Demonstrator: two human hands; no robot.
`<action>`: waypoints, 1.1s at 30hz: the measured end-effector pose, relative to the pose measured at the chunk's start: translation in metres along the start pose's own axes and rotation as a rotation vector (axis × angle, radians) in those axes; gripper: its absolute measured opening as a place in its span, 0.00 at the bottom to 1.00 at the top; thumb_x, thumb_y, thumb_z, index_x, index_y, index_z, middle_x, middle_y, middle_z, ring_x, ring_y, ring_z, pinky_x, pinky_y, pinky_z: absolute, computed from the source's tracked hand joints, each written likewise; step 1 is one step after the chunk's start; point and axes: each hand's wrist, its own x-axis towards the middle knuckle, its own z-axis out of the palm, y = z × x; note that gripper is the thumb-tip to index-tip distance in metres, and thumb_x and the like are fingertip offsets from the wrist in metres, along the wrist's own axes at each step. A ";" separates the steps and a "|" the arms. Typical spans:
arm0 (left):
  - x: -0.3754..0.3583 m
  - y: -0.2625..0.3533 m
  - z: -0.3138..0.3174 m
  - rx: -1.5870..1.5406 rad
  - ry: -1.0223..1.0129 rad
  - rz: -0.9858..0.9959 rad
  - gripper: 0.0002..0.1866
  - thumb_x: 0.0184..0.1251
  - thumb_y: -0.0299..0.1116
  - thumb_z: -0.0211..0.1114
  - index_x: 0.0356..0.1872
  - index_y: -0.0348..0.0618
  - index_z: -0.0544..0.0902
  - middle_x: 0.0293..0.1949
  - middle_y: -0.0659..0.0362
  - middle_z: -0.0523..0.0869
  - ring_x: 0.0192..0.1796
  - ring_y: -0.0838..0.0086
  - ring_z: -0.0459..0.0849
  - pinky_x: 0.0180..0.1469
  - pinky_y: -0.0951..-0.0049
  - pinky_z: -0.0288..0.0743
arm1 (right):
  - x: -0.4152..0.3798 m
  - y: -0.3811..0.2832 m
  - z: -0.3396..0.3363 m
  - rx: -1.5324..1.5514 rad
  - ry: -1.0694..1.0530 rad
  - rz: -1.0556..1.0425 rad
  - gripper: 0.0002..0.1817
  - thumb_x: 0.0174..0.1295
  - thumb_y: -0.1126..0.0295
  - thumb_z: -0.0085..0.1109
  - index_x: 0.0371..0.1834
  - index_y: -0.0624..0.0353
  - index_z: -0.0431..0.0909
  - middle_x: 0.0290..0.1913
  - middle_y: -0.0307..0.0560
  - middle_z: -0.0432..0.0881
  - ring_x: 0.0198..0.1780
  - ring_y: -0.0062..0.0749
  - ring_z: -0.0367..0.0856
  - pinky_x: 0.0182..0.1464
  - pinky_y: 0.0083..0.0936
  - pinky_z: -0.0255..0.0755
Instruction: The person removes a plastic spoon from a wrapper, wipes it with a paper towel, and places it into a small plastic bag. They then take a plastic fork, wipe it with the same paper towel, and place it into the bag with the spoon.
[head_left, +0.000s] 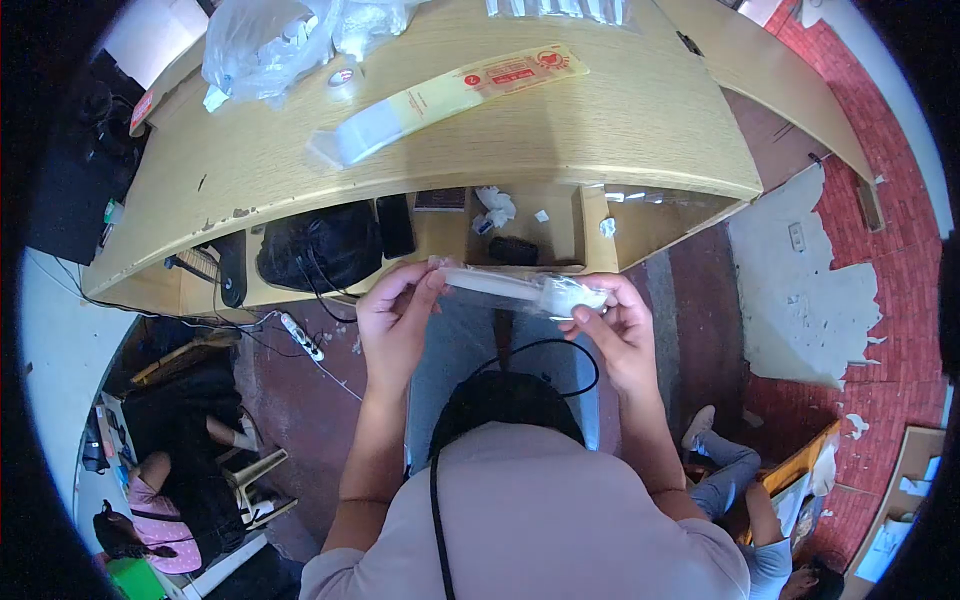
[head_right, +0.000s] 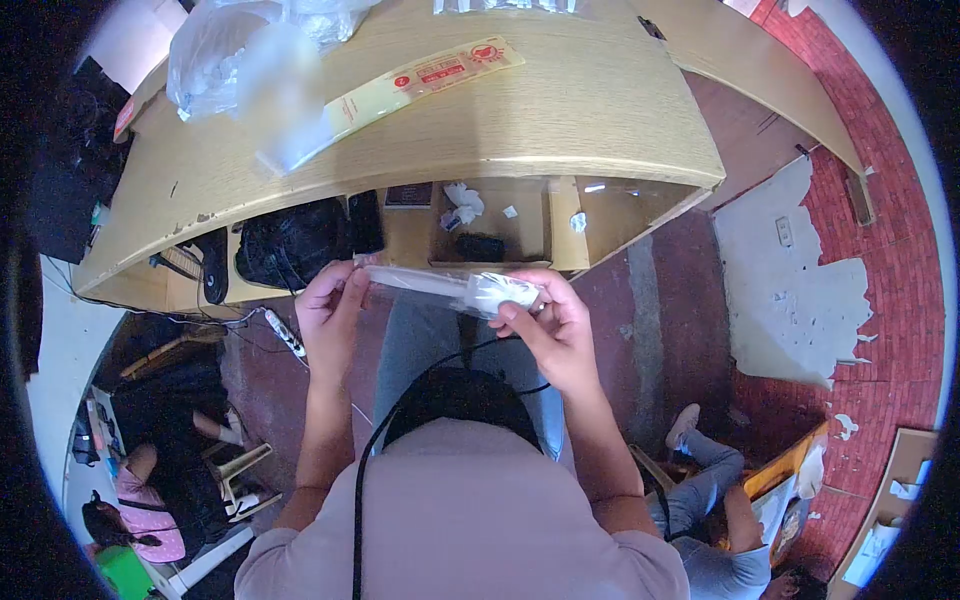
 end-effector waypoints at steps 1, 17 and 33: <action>-0.001 0.000 0.000 0.015 0.005 0.043 0.05 0.64 0.23 0.61 0.38 0.33 0.80 0.38 0.56 0.84 0.34 0.83 0.80 0.31 0.85 0.71 | 0.000 0.000 0.000 0.000 -0.001 0.000 0.17 0.61 0.81 0.53 0.54 0.64 0.69 0.42 0.48 0.79 0.37 0.27 0.81 0.35 0.19 0.76; -0.006 -0.014 -0.001 -0.029 -0.023 0.162 0.11 0.63 0.22 0.60 0.46 0.34 0.80 0.44 0.52 0.83 0.37 0.78 0.82 0.29 0.84 0.72 | 0.004 -0.004 0.010 0.253 0.116 0.082 0.16 0.64 0.78 0.51 0.55 0.62 0.67 0.38 0.46 0.79 0.31 0.23 0.79 0.34 0.20 0.77; -0.012 -0.010 -0.004 -0.069 0.020 -0.050 0.08 0.67 0.27 0.59 0.43 0.35 0.79 0.33 0.61 0.83 0.33 0.83 0.78 0.29 0.85 0.68 | 0.003 -0.002 0.009 0.159 0.057 0.062 0.14 0.63 0.80 0.51 0.52 0.62 0.68 0.40 0.43 0.78 0.32 0.23 0.79 0.34 0.19 0.76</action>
